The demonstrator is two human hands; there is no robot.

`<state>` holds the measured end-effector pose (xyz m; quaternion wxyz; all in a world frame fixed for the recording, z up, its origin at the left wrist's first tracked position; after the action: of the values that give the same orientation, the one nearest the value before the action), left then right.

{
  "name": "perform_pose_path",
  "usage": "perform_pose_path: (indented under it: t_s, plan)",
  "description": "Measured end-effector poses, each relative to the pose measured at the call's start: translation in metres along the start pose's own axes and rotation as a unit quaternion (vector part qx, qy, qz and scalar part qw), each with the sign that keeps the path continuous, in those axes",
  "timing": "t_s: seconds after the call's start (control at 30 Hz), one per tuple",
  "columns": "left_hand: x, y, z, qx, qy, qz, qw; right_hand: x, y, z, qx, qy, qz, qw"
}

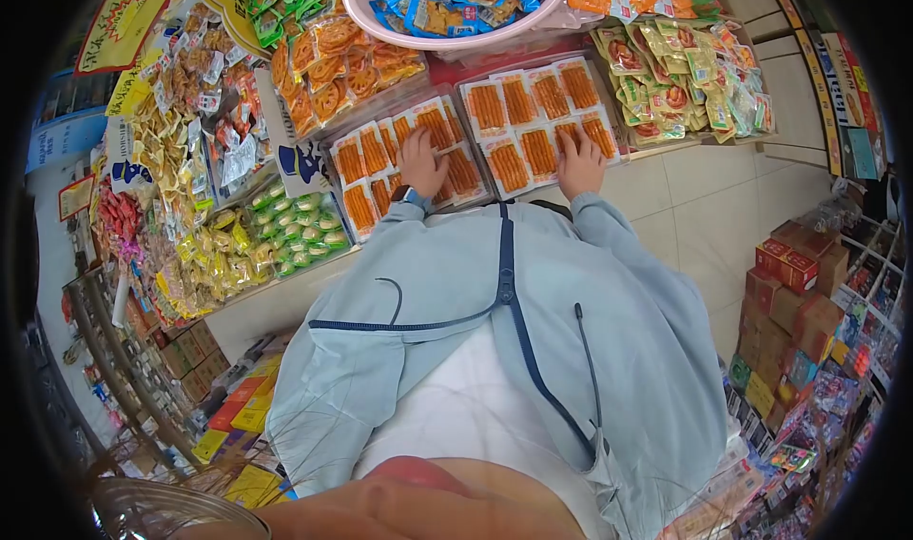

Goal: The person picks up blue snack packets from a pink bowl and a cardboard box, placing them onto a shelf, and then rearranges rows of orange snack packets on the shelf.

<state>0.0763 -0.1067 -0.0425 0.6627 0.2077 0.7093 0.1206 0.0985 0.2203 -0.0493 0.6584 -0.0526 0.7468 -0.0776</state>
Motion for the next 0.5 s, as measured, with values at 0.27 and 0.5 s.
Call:
perform_pose_path:
  t_s: [0.27,0.5]
  plan:
    - [-0.026,0.017,-0.017,0.033,-0.172,-0.039,0.984,0.004,0.002,0.0,-0.002,0.006,0.0,1.0]
    - [-0.004,0.034,0.021,0.065,-0.162,-0.031,0.984,0.001,0.002,0.001,-0.001,0.007,-0.007,1.0]
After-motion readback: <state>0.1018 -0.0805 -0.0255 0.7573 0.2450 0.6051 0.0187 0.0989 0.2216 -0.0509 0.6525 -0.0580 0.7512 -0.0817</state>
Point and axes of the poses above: each hand's wrist, its own z-axis away from the middle knuckle, its own x-axis out of the palm, y = z × x, the point moved 2 cm from there along -z, towards the middle knuckle, and after that the axes turned 1 degree about x, right-handed, at the moved point
